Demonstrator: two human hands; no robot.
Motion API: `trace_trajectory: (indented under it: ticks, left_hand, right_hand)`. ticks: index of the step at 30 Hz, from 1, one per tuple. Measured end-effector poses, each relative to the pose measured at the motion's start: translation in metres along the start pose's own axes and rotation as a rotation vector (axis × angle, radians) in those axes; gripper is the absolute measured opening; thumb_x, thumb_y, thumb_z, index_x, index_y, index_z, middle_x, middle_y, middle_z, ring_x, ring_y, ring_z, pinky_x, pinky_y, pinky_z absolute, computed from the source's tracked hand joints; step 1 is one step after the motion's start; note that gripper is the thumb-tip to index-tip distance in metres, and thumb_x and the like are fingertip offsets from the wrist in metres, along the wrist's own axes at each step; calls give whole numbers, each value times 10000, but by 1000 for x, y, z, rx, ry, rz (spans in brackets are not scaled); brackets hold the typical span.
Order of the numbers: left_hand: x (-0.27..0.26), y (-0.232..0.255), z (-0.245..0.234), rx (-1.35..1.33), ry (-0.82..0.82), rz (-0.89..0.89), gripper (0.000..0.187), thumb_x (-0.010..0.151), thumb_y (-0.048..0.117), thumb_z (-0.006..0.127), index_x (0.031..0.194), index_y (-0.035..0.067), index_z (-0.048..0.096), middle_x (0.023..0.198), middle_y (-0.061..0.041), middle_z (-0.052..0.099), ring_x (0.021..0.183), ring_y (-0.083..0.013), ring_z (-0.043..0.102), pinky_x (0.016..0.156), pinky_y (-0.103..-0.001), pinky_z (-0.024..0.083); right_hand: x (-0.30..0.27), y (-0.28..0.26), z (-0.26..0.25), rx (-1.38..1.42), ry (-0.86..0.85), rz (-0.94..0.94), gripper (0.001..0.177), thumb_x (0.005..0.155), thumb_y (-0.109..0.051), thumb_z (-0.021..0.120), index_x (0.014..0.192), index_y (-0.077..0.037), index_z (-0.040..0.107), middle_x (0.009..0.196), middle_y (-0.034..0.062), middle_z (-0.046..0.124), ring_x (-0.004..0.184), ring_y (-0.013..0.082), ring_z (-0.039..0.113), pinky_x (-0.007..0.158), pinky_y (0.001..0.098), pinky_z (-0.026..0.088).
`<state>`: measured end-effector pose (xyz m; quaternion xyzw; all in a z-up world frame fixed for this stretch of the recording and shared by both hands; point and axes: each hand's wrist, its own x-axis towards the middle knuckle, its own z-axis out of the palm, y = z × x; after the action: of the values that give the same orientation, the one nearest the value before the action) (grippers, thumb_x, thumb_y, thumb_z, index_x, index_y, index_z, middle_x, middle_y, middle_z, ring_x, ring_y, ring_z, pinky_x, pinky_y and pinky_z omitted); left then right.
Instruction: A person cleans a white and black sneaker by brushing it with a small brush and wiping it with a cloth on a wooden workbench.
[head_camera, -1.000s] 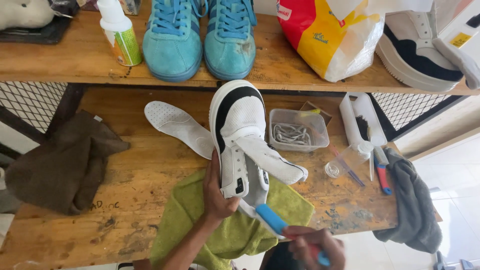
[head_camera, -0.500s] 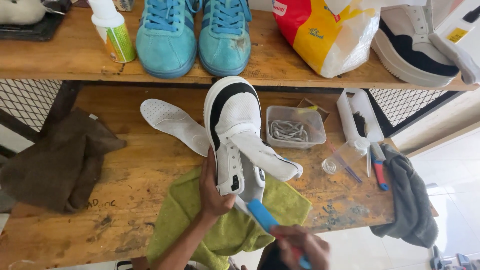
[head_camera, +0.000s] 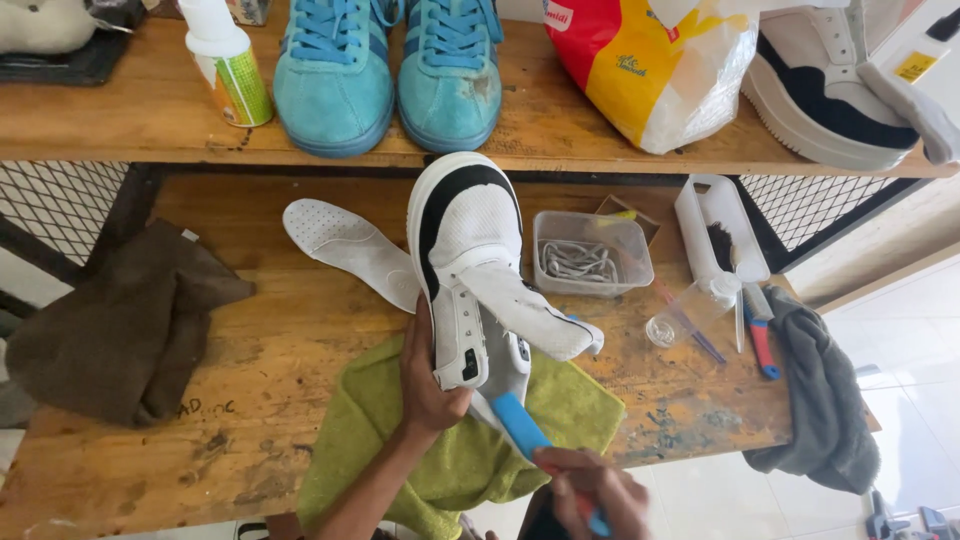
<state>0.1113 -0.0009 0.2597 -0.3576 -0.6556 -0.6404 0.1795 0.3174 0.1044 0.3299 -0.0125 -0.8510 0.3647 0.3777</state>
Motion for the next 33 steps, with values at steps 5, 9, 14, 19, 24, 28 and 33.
trace_trajectory:
  ticks: [5,9,14,19,24,28,33]
  left_hand:
    - [-3,2,2,3,2,-14,1038,638,318,542,1582,-22,274,1540,-301,455,1415,-472,490,1138,-585,446]
    - [0,6,1,1,4,-31,974,742,417,544,1580,-12,292,1547,-289,453,1414,-460,490,1135,-563,445]
    - [2,6,-1,-54,18,-49,1015,857,703,480,1578,9,314,1573,-253,454,1443,-435,493,1136,-531,457]
    - [2,4,-3,-10,-15,-34,976,749,463,551,1584,20,308,1602,-259,418,1477,-442,449,1165,-554,426]
    - [-1,1,-2,-21,-11,-31,1024,839,678,451,1591,2,287,1617,-268,388,1493,-448,424,1186,-544,395]
    - [0,5,1,9,13,-5,1029,866,733,403,1585,5,302,1599,-274,411,1462,-459,459,1134,-565,444]
    - [-1,3,0,-9,0,-5,993,800,579,464,1588,0,293,1606,-268,405,1474,-455,449,1164,-562,429]
  right_hand:
    - [9,-7,-22,-46,-164,150,89,906,-174,675,912,-104,728,1010,-18,862,454,5,666,392,154,492]
    - [-7,-1,3,-29,-224,80,163,957,-214,623,1043,-139,739,820,-27,741,567,63,596,529,217,494]
    - [-21,-15,-14,-62,-39,587,102,699,-153,883,752,-166,969,638,-24,944,569,-14,864,724,56,612]
    - [-11,-24,-17,-89,125,229,347,928,-353,607,910,-57,787,785,30,847,617,73,813,645,149,665]
    - [6,1,-6,-79,7,28,144,946,-165,618,991,-81,726,916,-19,830,508,10,647,482,131,526]
    - [8,-32,-4,-191,37,115,181,918,-214,632,925,-113,782,740,-50,813,406,-25,599,428,129,490]
    - [11,-13,-5,-89,13,-40,87,901,-76,636,838,-29,672,918,65,813,584,79,773,441,158,583]
